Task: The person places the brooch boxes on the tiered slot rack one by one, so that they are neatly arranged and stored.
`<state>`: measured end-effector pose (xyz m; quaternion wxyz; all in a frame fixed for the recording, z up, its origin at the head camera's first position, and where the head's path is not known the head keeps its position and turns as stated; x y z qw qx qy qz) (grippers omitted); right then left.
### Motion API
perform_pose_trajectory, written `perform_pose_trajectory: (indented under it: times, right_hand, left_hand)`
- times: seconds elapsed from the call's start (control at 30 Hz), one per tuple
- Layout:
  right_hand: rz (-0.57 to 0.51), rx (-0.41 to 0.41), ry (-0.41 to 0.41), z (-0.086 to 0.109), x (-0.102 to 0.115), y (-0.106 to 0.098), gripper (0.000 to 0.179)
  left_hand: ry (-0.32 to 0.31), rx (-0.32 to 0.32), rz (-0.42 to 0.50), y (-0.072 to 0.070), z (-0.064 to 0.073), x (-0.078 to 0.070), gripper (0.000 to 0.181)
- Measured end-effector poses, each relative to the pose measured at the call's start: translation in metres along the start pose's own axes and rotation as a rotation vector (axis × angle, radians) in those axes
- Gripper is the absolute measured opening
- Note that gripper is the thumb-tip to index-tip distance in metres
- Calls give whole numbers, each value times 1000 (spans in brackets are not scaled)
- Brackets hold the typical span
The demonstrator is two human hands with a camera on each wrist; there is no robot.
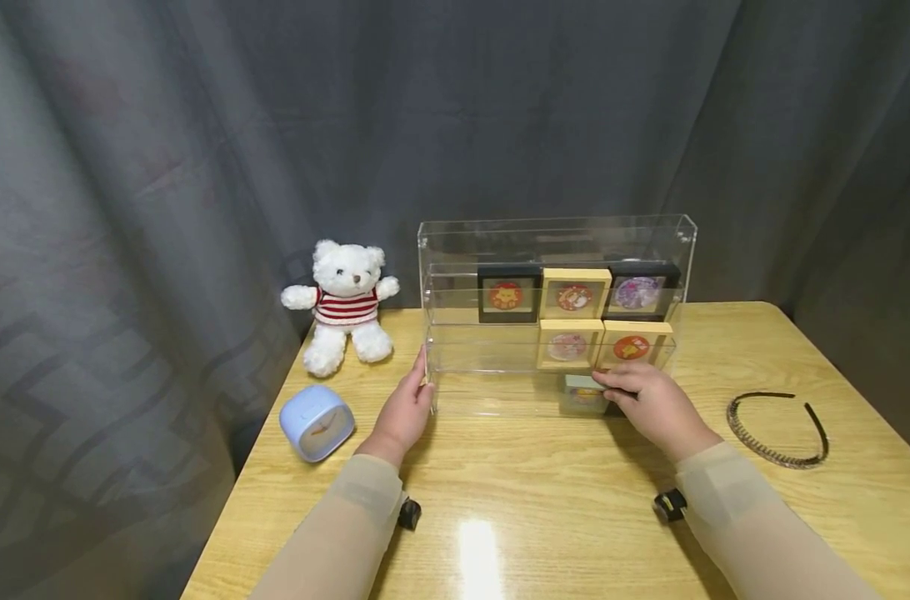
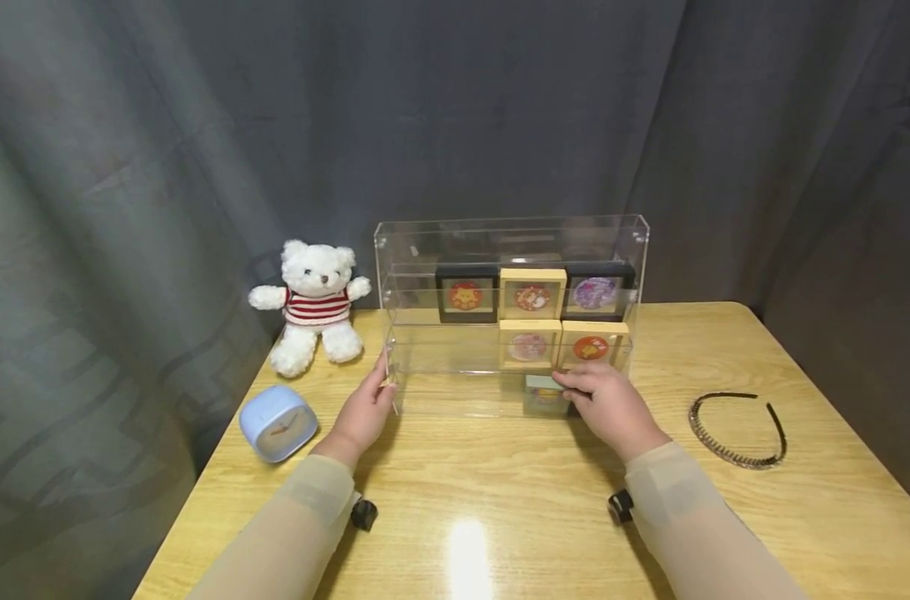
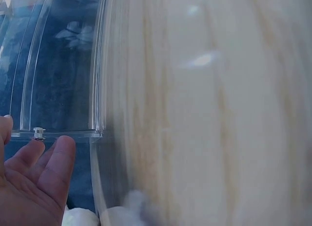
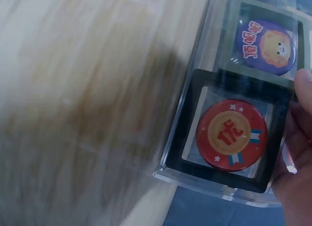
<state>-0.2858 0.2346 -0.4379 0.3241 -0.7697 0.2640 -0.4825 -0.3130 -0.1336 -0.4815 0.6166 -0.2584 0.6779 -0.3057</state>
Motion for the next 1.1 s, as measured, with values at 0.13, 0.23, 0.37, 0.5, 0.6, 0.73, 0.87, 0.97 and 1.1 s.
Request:
perform_pose_trajectory:
  times: [0.13,0.23,0.37,0.5,0.6,0.73,0.87,0.97,1.1]
  right_hand:
    - [2,-15,-24,4,2,2,33]
    - [5,-23,-29,5,3,4,33]
    - [15,-10,-36,3,3,5,32]
    - [46,7,-66,3,3,6,29]
    - [69,3,-81,5,3,6,28]
    - [77,7,-67,11,5,7,30]
    - [98,32,-58,17,13,8,34]
    - [122,50,-79,21,23,7,40]
    - [155,54,-129,31,40,-1,53]
  left_hand:
    - [1,7,-4,0,2,1,66]
    - [-4,9,-4,0,2,2,66]
    - [-5,5,-7,-1,3,4,66]
    - [1,1,-4,-1,3,3,66]
    - [3,4,-1,0,2,2,66]
    - [14,10,-19,0,2,-1,67]
    - [19,7,-87,-7,4,-3,68]
    - [37,-31,-152,-20,9,-7,69]
    - [165,-152,-251,-45,22,-21,71]
Point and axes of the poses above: each hand's wrist, its own z-axis away from the middle knuckle, its own y-axis out of the palm, x = y × z, the point moved 6 cm from there along -z, towards the middle knuckle, and after that the axes turned 7 degrees about -z, right-handed, at the moved point
